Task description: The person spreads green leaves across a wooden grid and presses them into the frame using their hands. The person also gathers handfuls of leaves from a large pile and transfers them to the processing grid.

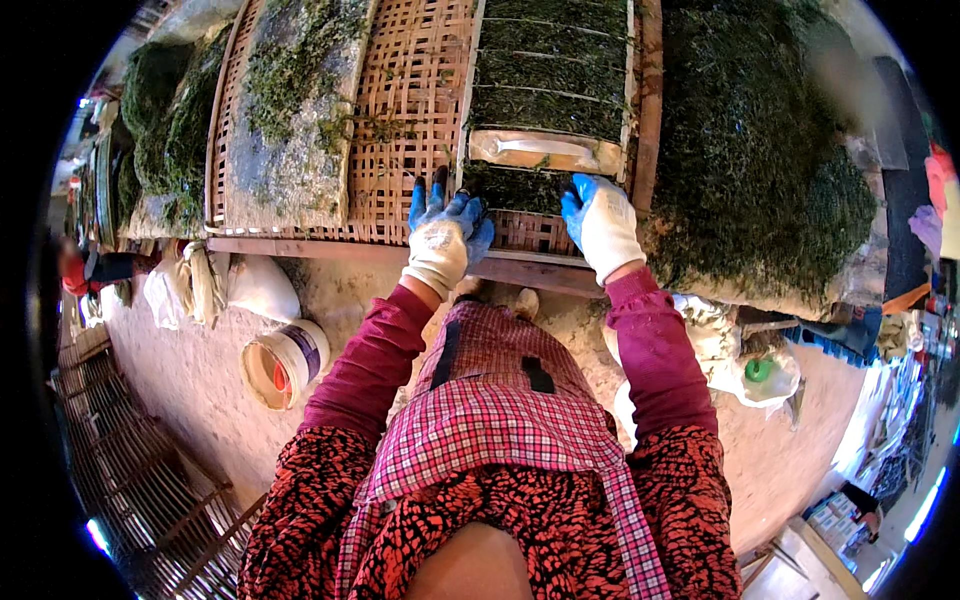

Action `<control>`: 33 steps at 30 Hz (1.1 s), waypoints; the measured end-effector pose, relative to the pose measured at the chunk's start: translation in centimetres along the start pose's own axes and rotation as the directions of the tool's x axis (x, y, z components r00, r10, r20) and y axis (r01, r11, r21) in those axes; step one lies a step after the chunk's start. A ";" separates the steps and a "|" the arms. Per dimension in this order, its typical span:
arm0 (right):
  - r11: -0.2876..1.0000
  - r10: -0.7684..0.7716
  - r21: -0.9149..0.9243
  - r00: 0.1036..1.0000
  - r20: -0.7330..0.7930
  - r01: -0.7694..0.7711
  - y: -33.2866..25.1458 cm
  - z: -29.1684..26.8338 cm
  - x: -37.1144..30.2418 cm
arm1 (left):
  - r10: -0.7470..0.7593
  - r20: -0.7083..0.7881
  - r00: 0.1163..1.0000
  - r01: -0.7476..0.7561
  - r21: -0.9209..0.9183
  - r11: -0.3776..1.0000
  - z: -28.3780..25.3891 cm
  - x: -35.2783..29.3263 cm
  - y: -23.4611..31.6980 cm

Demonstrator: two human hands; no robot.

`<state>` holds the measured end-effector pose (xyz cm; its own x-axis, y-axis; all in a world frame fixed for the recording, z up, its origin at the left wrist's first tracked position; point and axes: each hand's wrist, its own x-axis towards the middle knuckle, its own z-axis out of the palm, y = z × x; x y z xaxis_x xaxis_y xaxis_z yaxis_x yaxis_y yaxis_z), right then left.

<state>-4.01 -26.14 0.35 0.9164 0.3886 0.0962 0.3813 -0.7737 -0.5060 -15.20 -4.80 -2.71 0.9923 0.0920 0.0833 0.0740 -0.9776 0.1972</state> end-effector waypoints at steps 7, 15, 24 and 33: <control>0.964 -0.243 -0.169 0.940 -0.240 0.206 -2.2 -0.2 3.4 | 0.101 -0.191 0.976 -0.126 -0.128 0.984 -2.2 2.0 -0.1; 0.999 -0.009 -0.042 0.973 0.229 0.019 -2.1 0.0 1.4 | 0.074 -0.309 0.948 -0.156 -0.249 0.956 -5.3 1.4 -5.6; 0.982 0.068 0.150 0.949 0.307 -0.119 0.2 2.0 1.1 | 0.297 -0.299 0.907 -0.408 -0.443 0.798 -4.7 6.7 1.4; 0.065 0.773 0.998 0.633 -0.044 -0.010 13.7 -2.7 -2.0 | 0.435 -0.162 0.886 -0.464 -0.285 0.839 0.7 10.4 6.6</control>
<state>-0.32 -38.90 -4.47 0.8801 -0.3741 -0.2923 -0.1062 0.4448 -0.8893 -4.33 -10.41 -1.23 0.8949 -0.3130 0.3180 -0.4268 -0.8086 0.4050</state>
